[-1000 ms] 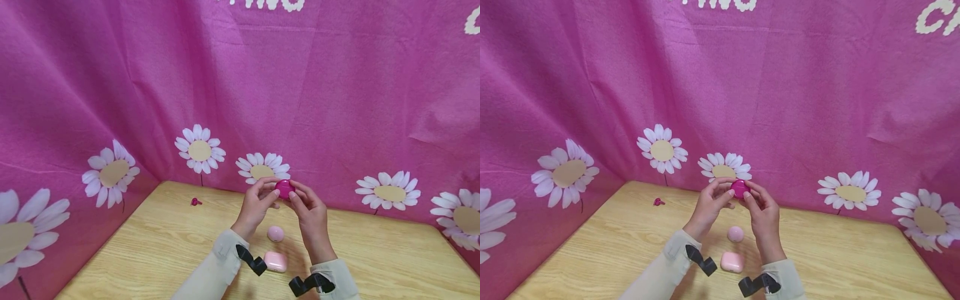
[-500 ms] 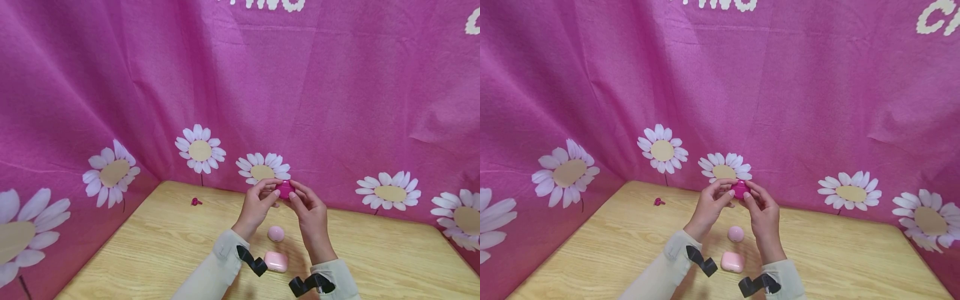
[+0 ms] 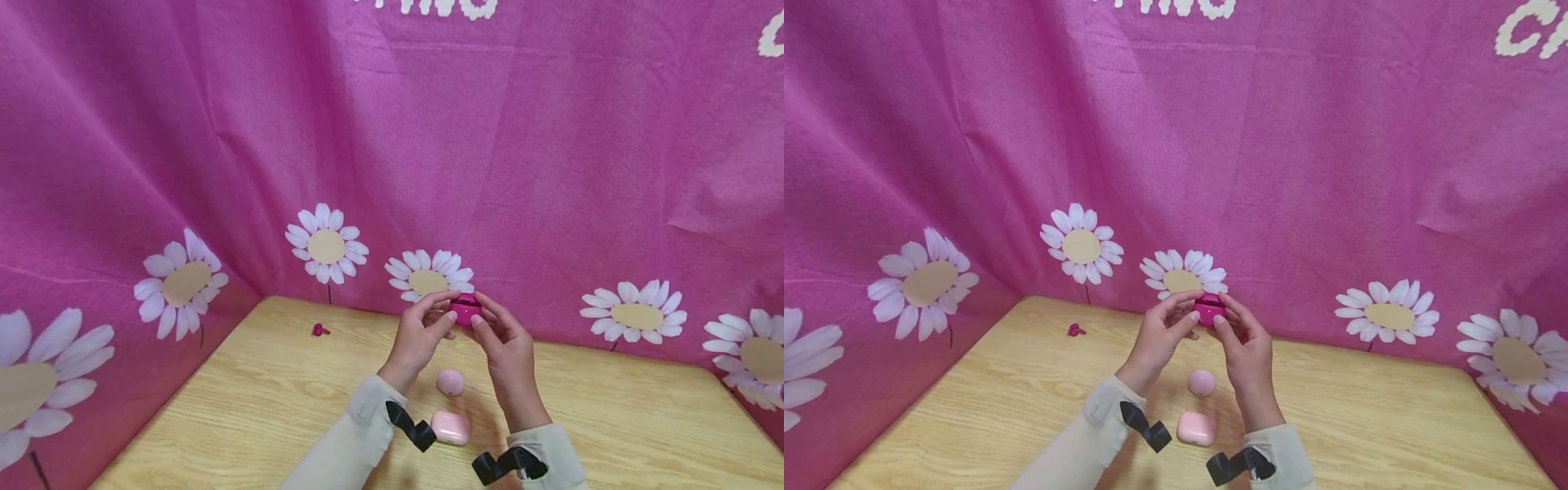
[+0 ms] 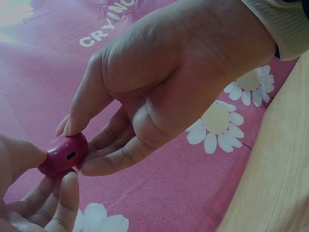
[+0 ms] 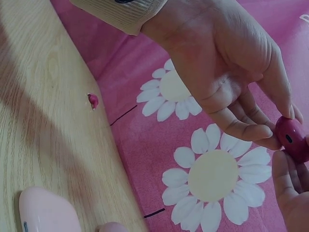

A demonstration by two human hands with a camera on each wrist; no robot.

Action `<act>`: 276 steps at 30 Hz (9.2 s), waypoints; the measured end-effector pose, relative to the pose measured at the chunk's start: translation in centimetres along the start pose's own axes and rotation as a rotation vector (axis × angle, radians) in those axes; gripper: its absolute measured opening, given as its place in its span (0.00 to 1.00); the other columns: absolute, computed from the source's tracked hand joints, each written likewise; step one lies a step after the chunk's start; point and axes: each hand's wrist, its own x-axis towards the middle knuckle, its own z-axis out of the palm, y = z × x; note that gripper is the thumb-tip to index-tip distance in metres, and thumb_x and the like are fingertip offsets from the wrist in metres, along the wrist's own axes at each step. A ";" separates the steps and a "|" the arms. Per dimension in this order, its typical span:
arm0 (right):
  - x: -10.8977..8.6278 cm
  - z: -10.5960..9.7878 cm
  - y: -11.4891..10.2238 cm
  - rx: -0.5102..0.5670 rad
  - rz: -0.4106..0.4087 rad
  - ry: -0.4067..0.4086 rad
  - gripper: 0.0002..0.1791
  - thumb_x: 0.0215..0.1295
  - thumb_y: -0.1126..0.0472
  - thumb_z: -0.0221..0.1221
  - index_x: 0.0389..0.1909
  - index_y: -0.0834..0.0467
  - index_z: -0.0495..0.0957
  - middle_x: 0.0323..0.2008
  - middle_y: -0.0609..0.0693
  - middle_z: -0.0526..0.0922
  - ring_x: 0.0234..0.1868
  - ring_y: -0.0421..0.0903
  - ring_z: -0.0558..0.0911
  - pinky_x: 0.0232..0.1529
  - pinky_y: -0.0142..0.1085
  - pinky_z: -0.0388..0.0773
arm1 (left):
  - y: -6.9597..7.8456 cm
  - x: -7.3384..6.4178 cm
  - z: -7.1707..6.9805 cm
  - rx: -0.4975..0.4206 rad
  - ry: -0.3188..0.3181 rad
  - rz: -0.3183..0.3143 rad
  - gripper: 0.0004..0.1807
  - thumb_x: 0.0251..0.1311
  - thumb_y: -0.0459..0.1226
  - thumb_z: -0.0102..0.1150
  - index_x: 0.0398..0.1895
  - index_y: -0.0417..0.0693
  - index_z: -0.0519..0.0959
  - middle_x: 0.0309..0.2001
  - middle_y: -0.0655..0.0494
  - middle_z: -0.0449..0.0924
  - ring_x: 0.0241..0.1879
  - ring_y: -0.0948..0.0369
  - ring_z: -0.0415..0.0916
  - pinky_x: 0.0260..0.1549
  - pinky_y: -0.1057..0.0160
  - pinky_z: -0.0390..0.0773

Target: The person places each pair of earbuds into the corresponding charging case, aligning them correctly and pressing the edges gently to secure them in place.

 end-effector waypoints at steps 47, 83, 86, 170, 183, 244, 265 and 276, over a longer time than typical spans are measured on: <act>0.2 -0.3 -0.2 0.006 0.075 0.016 0.23 0.67 0.69 0.57 0.62 0.67 0.69 0.41 0.48 0.82 0.44 0.40 0.82 0.47 0.36 0.79 | -1.1 0.6 -0.4 -0.050 0.000 -0.098 0.23 0.61 0.30 0.61 0.61 0.43 0.75 0.44 0.47 0.77 0.38 0.62 0.78 0.38 0.62 0.82; 0.3 -0.9 -0.4 -0.186 0.256 -0.038 0.23 0.66 0.54 0.61 0.51 0.70 0.75 0.31 0.45 0.83 0.34 0.41 0.82 0.38 0.36 0.82 | -1.0 0.8 -1.5 0.017 -0.097 -0.120 0.24 0.62 0.30 0.59 0.63 0.46 0.72 0.44 0.45 0.78 0.38 0.61 0.79 0.39 0.59 0.82; 0.3 -0.9 -0.4 -0.194 0.249 -0.033 0.23 0.66 0.54 0.61 0.51 0.70 0.75 0.31 0.45 0.83 0.34 0.41 0.82 0.38 0.35 0.82 | -1.0 1.0 -2.1 0.034 -0.127 -0.123 0.26 0.62 0.30 0.59 0.64 0.47 0.71 0.44 0.45 0.78 0.38 0.61 0.79 0.39 0.59 0.82; 0.2 -0.9 -0.2 -0.190 0.264 -0.062 0.21 0.68 0.55 0.59 0.51 0.69 0.74 0.29 0.44 0.82 0.33 0.41 0.82 0.37 0.34 0.81 | -6.5 -1.0 -21.7 0.923 0.119 -0.498 0.15 0.64 0.30 0.47 0.48 0.39 0.82 0.55 0.41 0.78 0.59 0.45 0.69 0.58 0.48 0.67; 0.3 -1.0 -0.5 -0.201 0.269 -0.062 0.23 0.67 0.55 0.60 0.52 0.69 0.74 0.30 0.45 0.82 0.33 0.42 0.82 0.37 0.34 0.82 | -6.4 -0.9 -21.6 0.918 0.130 -0.487 0.19 0.63 0.28 0.48 0.56 0.39 0.78 0.59 0.42 0.75 0.63 0.43 0.66 0.60 0.47 0.67; 0.0 -0.7 -0.5 -0.207 0.273 -0.073 0.24 0.66 0.54 0.61 0.52 0.69 0.74 0.33 0.47 0.83 0.34 0.42 0.82 0.38 0.35 0.81 | -0.8 2.1 -14.9 0.613 0.339 -0.088 0.11 0.61 0.29 0.59 0.47 0.41 0.81 0.33 0.48 0.80 0.34 0.54 0.82 0.32 0.66 0.78; 0.0 -0.5 -0.5 -0.219 0.263 -0.092 0.22 0.67 0.55 0.60 0.52 0.69 0.75 0.33 0.46 0.83 0.35 0.42 0.82 0.38 0.35 0.81 | 2.7 1.5 -6.9 0.623 0.096 0.105 0.10 0.55 0.36 0.69 0.41 0.48 0.82 0.31 0.58 0.84 0.31 0.64 0.81 0.29 0.66 0.80; -0.1 -0.4 -0.5 -0.224 0.249 -0.106 0.21 0.66 0.56 0.61 0.51 0.69 0.75 0.34 0.51 0.82 0.34 0.43 0.82 0.37 0.36 0.81 | 2.5 1.1 -5.1 0.599 0.075 0.188 0.08 0.51 0.36 0.72 0.34 0.47 0.82 0.30 0.58 0.86 0.29 0.68 0.81 0.29 0.67 0.79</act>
